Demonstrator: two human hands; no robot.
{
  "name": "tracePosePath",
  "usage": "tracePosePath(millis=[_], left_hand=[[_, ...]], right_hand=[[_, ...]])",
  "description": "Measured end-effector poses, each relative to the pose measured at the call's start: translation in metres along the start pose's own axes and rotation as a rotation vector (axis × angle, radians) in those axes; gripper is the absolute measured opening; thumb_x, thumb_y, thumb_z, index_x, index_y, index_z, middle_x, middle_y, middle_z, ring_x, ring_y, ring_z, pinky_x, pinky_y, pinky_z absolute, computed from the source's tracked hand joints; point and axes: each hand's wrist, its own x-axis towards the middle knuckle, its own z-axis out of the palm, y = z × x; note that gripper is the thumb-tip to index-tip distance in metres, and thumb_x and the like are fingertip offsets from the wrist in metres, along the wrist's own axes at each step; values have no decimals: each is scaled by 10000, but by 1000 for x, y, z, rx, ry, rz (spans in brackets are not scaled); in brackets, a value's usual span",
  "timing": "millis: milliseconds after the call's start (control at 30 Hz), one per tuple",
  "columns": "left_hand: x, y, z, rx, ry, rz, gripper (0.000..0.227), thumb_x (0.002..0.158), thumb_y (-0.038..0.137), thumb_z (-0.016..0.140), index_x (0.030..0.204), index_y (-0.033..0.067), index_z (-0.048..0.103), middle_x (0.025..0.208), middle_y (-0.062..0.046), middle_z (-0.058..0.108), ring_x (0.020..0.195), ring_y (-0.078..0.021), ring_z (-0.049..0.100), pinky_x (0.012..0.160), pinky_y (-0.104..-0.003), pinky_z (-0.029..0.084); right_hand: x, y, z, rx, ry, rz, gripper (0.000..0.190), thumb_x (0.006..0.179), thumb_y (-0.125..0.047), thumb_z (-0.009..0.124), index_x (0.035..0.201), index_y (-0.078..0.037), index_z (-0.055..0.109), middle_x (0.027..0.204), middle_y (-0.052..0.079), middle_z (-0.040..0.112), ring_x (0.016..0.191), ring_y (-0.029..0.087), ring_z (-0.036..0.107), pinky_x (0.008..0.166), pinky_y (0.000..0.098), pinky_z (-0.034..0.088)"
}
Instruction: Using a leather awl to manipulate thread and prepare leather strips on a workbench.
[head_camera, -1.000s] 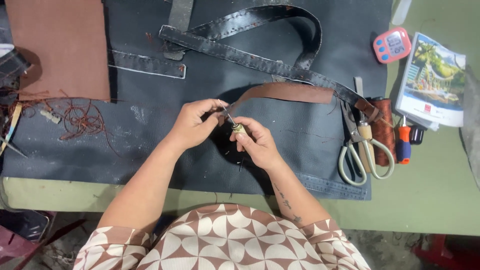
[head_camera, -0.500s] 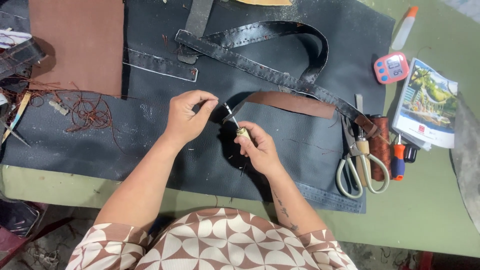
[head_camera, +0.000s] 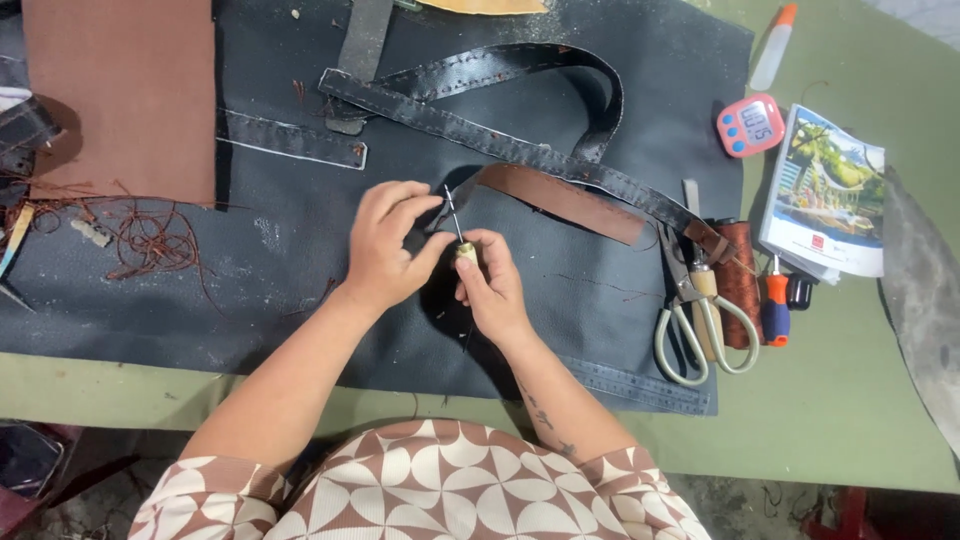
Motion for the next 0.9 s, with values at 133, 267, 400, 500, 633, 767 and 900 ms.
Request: tracePosePath(millis=[133, 267, 400, 500, 633, 767, 900], left_hand=[[-6, -4, 15, -6, -6, -39, 361, 872, 173, 862, 1165, 42, 697, 1127, -140, 652, 1094, -355, 646, 926, -484, 524], [-7, -1, 20, 58, 41, -42, 330, 900, 191, 846, 1149, 35, 697, 1109, -137, 662, 1085, -346, 653, 936, -483, 514], [-7, 1, 22, 60, 92, -67, 242, 921, 171, 822, 1105, 57, 715, 1102, -122, 663, 1071, -345, 655, 914, -486, 512], [-7, 4, 27, 49, 107, -80, 86, 930, 108, 801, 975, 65, 742, 1054, -108, 675, 1046, -336, 656, 884, -461, 517], [-4, 15, 27, 40, 123, -85, 33, 939, 82, 781, 948, 65, 755, 1033, -99, 683, 1041, -323, 661, 870, -436, 528], [-6, 24, 37, -71, 186, -128, 43, 974, 60, 711, 933, 51, 711, 1014, -95, 718, 1042, -331, 683, 896, -432, 537], [-13, 18, 45, -320, 190, -526, 59, 985, 42, 672, 943, 60, 708, 944, -99, 760, 924, -250, 722, 812, -393, 551]], right_hand=[[2, -5, 3, 26, -11, -22, 275, 1070, -221, 496, 1286, -53, 523, 892, 138, 655, 563, 138, 626, 451, 243, 535], [1, -8, 3, 25, -2, -42, 268, 1063, -178, 504, 1282, -26, 528, 887, 148, 653, 568, 148, 637, 452, 244, 536], [-1, -6, 1, -14, 9, -53, 278, 1011, -99, 594, 1273, -11, 558, 894, 160, 673, 622, 167, 674, 482, 242, 567], [-1, 0, 2, 8, 37, -47, 286, 995, -80, 617, 1270, -22, 567, 909, 150, 674, 656, 158, 684, 504, 234, 580], [-3, -2, 1, 34, 50, -56, 300, 992, -89, 632, 1279, -35, 562, 922, 136, 666, 673, 152, 676, 516, 226, 580], [-8, -3, 8, 123, -13, -30, 379, 1033, -105, 566, 1406, -67, 510, 776, 68, 570, 529, 116, 576, 417, 215, 501], [-7, -26, 11, 278, -90, 97, 449, 1069, -97, 474, 1516, -79, 443, 719, 32, 497, 492, 76, 487, 397, 196, 432]])
